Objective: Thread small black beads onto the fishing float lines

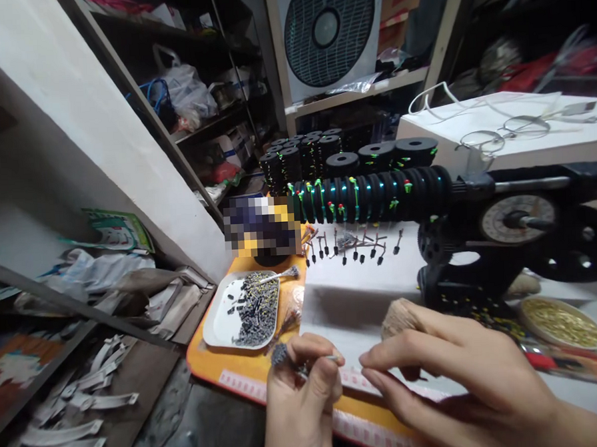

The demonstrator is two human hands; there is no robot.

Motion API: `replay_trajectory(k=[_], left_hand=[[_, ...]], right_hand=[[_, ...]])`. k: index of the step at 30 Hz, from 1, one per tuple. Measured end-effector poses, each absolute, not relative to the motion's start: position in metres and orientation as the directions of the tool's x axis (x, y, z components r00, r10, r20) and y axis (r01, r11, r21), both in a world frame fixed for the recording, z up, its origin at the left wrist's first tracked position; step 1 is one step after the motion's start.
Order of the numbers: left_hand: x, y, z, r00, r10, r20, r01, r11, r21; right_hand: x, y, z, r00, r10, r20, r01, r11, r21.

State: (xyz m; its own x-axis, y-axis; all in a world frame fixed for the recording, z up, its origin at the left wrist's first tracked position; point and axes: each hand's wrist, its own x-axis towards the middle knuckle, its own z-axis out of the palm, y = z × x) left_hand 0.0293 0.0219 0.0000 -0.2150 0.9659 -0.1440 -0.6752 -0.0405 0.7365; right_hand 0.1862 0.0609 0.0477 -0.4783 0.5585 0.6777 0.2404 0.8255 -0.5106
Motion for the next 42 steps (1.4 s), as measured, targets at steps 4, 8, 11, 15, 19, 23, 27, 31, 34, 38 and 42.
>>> replay_trajectory(k=[4,8,11,15,19,23,27,31,34,38,42], left_hand=[[0.036,0.019,-0.003,-0.263,0.957,-0.126,-0.675,-0.089,0.732],[0.036,0.017,-0.004,-0.290,0.951,-0.107,-0.655,-0.116,0.747],[0.034,0.016,-0.006,-0.297,0.951,-0.082,-0.636,-0.133,0.760],[0.034,0.015,-0.009,-0.313,0.948,-0.057,-0.604,-0.152,0.782],[0.035,0.014,-0.011,-0.317,0.947,-0.052,-0.595,-0.155,0.789],[0.035,0.013,-0.011,-0.321,0.945,-0.060,-0.585,-0.149,0.797],[0.039,0.012,-0.006,-0.371,0.925,-0.085,-0.573,-0.155,0.805],[0.044,0.011,-0.003,-0.394,0.914,-0.099,-0.572,-0.159,0.805],[0.047,0.011,-0.005,-0.319,0.942,-0.103,-0.604,-0.119,0.788],[0.046,0.012,-0.011,-0.306,0.952,-0.015,-0.529,-0.157,0.834],[0.042,0.014,-0.009,-0.323,0.938,0.124,-0.457,-0.269,0.848]], right_hand=[[0.189,0.060,0.045,-0.472,0.560,0.681,0.244,0.825,-0.510],[0.191,0.060,0.045,-0.484,0.562,0.671,0.251,0.824,-0.509],[0.191,0.061,0.044,-0.497,0.562,0.661,0.253,0.822,-0.510],[0.190,0.059,0.043,-0.496,0.563,0.661,0.252,0.822,-0.511],[0.189,0.058,0.044,-0.487,0.562,0.669,0.257,0.824,-0.506],[0.189,0.059,0.043,-0.492,0.570,0.658,0.264,0.818,-0.511],[0.190,0.062,0.039,-0.504,0.550,0.666,0.222,0.828,-0.516],[0.191,0.065,0.042,-0.526,0.623,0.578,0.128,0.730,-0.671],[0.190,0.066,0.047,-0.552,0.696,0.459,0.116,0.610,-0.784],[0.187,0.064,0.051,-0.536,0.744,0.400,0.158,0.554,-0.818],[0.189,0.065,0.055,-0.562,0.721,0.405,0.215,0.600,-0.770]])
